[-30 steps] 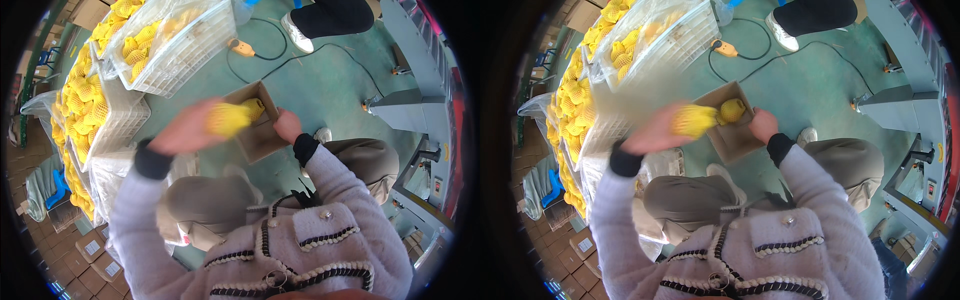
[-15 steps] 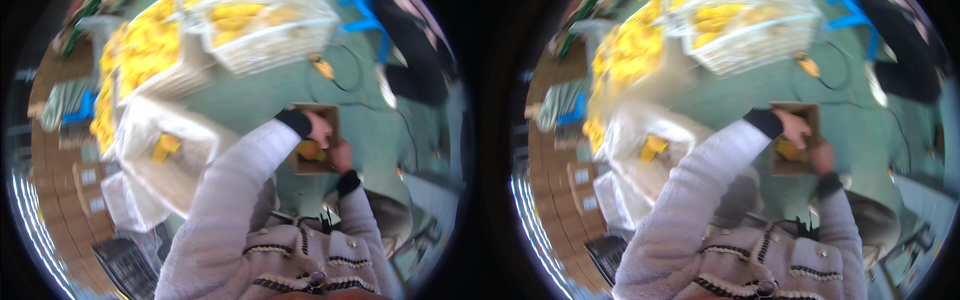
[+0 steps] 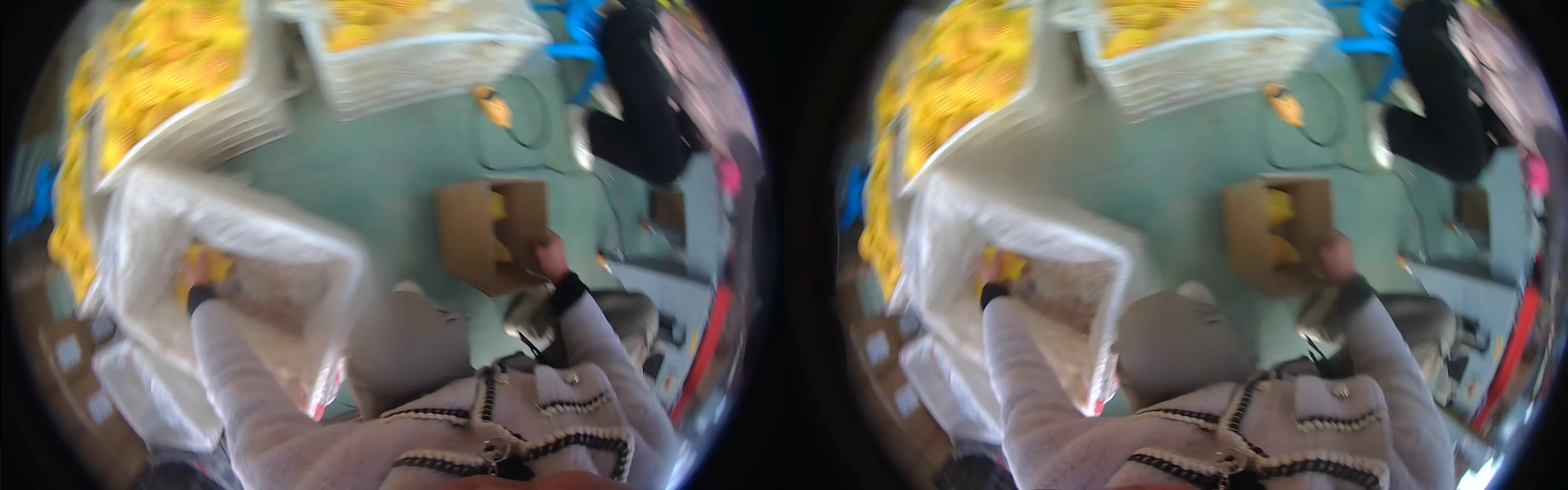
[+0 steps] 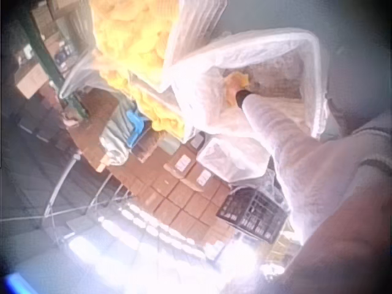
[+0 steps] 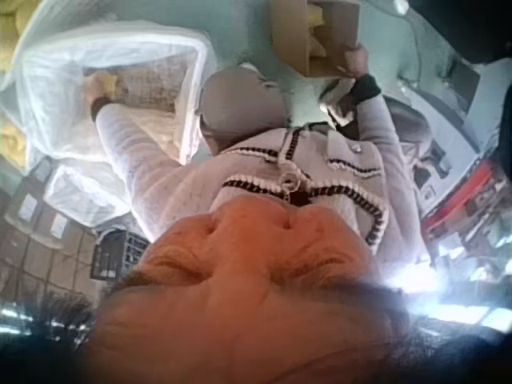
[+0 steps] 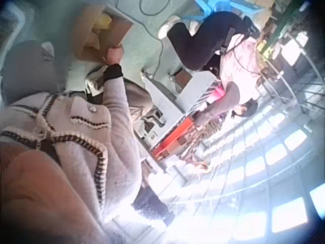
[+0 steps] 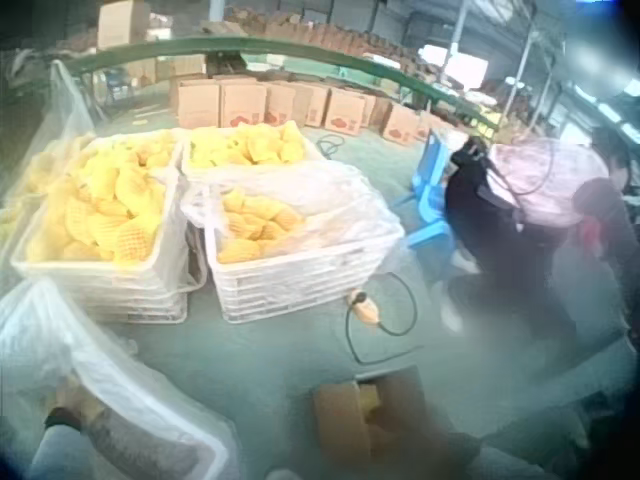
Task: The person sits on the floor and repeatedly picks yellow foam-wrapped fruits from white plastic crates, places them into small cardboard boxes, closes the boxes, and hands them to a coworker. The process is repeated continuously.
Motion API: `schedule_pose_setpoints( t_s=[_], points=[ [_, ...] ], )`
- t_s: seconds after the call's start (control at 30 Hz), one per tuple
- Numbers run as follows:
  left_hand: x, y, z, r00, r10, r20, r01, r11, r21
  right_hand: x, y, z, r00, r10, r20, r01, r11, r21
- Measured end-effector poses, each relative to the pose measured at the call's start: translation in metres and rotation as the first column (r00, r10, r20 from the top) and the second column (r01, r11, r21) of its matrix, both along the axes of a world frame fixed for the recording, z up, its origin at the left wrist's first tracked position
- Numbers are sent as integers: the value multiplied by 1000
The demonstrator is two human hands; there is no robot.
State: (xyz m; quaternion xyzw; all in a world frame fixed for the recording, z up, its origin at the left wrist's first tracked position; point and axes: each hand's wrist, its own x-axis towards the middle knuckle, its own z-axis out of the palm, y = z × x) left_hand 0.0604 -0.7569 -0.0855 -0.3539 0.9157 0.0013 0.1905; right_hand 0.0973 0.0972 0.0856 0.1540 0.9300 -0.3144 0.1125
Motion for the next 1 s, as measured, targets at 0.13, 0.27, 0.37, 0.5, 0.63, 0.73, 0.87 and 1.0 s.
schedule_pose_setpoints(
  t_s=[0.13, 0.27, 0.37, 0.5, 0.63, 0.73, 0.87, 1.0],
  points=[
    [-4, 37, -45, 996, 24, 89, -3, 975, -223, -1, -9, 7, 992, -117, 41, 111, 987, 115],
    [37, 79, -10, 948, 76, -309, -93, 995, -42, 1, -18, 10, 992, -120, 34, 120, 993, 12],
    [54, 120, 45, 561, 750, -350, -189, 528, 828, -1, -15, 8, 994, -107, -29, 109, 992, 59],
    [35, 195, 206, 668, 455, -588, 170, 677, 716, -1, -13, 5, 996, -68, -52, 73, 991, 115],
    [-23, 333, 372, 643, 31, -765, 695, 395, 601, -1, -18, 5, 997, -78, -23, 80, 993, 88],
    [-70, 489, 394, 538, -488, -688, 776, -32, 630, -2, -19, 8, 995, -95, -15, 96, 993, 72],
    [-85, 674, 297, -69, -833, -550, 746, -408, 525, -2, -15, 11, 991, -127, -51, 126, 992, -9],
    [-63, 719, 203, -273, -955, 114, 834, -176, 524, -2, -11, 14, 991, -132, -7, 132, 991, 4]
  ],
)
